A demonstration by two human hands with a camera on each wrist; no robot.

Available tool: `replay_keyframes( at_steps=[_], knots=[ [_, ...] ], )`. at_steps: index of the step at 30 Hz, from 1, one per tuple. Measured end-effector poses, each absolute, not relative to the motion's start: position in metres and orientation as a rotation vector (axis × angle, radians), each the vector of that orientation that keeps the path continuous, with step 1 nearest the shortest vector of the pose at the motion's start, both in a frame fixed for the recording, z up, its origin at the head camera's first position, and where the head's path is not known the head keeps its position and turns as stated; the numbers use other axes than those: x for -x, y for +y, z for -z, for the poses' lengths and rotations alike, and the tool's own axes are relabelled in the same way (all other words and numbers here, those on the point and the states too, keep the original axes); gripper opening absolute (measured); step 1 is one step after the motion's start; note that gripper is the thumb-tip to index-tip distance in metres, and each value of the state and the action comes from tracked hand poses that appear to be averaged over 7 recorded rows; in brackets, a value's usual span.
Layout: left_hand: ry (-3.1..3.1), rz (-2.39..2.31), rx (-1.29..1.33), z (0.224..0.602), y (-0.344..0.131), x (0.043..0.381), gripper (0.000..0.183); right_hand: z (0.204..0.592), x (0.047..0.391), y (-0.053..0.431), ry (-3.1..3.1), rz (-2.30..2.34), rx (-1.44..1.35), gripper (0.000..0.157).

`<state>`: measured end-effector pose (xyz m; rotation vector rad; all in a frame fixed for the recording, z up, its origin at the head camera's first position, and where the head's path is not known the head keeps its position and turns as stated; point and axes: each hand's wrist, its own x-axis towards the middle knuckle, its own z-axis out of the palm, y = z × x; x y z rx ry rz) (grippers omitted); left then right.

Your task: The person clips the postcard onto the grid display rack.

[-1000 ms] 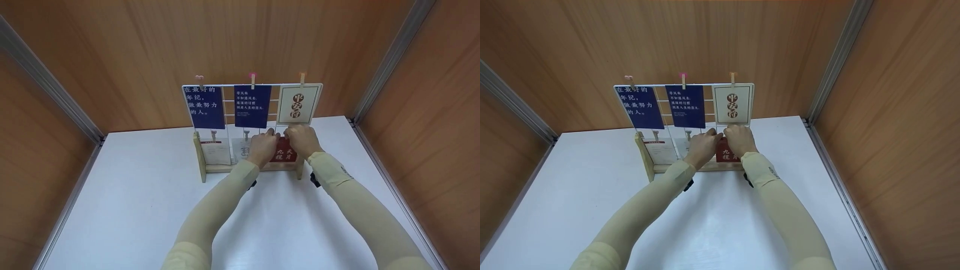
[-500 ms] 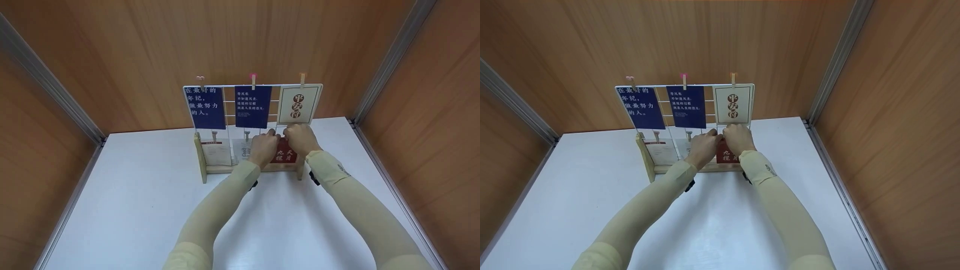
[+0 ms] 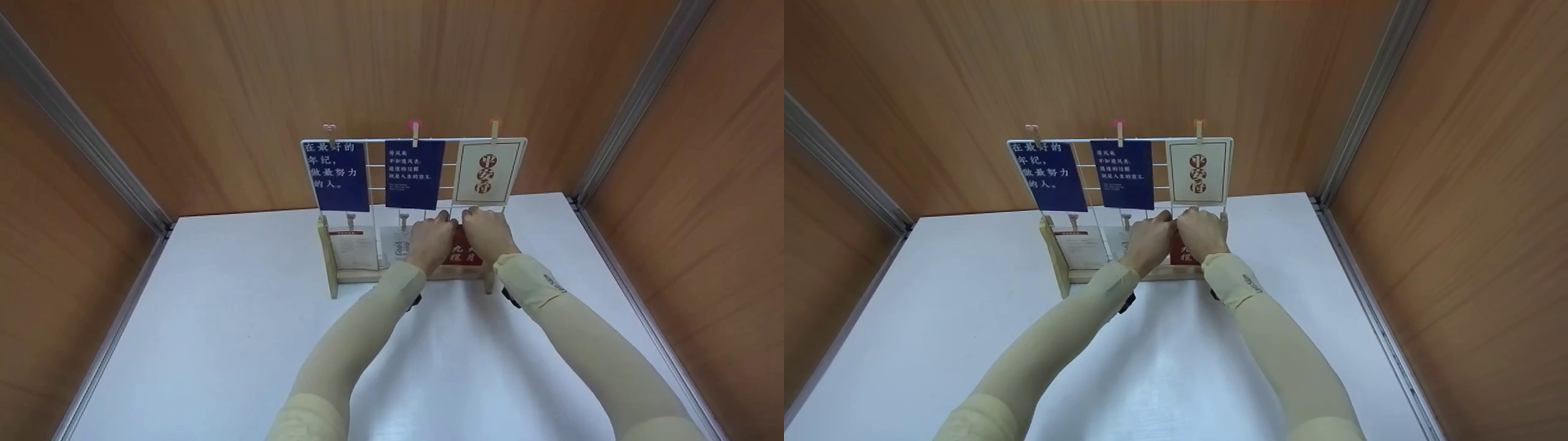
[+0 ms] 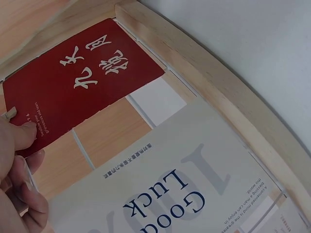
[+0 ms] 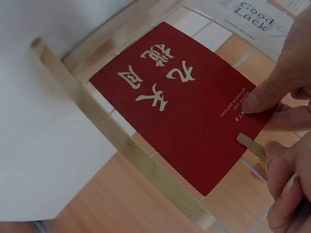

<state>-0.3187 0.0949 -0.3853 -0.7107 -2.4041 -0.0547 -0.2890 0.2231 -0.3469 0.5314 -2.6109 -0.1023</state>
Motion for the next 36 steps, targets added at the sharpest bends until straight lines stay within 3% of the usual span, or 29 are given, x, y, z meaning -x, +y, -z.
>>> replay_keyframes(
  at_steps=[7, 16, 28, 36],
  knots=[
    [-2.443, 0.037, 0.708, 0.385, 0.097, 0.317, 0.016, 0.352, 0.284, 0.218, -2.666, 0.116, -0.433, 0.019],
    [-2.464, 0.044, 0.681, 0.384, 0.095, 0.32, 0.015, 0.355, 0.288, 0.223, -2.485, 0.059, -0.567, 0.016],
    [-2.504, 0.114, 0.647, 0.369, 0.094, 0.306, 0.031, 0.352, 0.284, 0.236, -2.319, -0.057, -0.695, 0.025],
    [-2.3, 0.185, 0.732, 0.358, 0.084, 0.299, 0.017, 0.344, 0.282, 0.262, -2.285, -0.162, -0.593, 0.019]
  ],
)
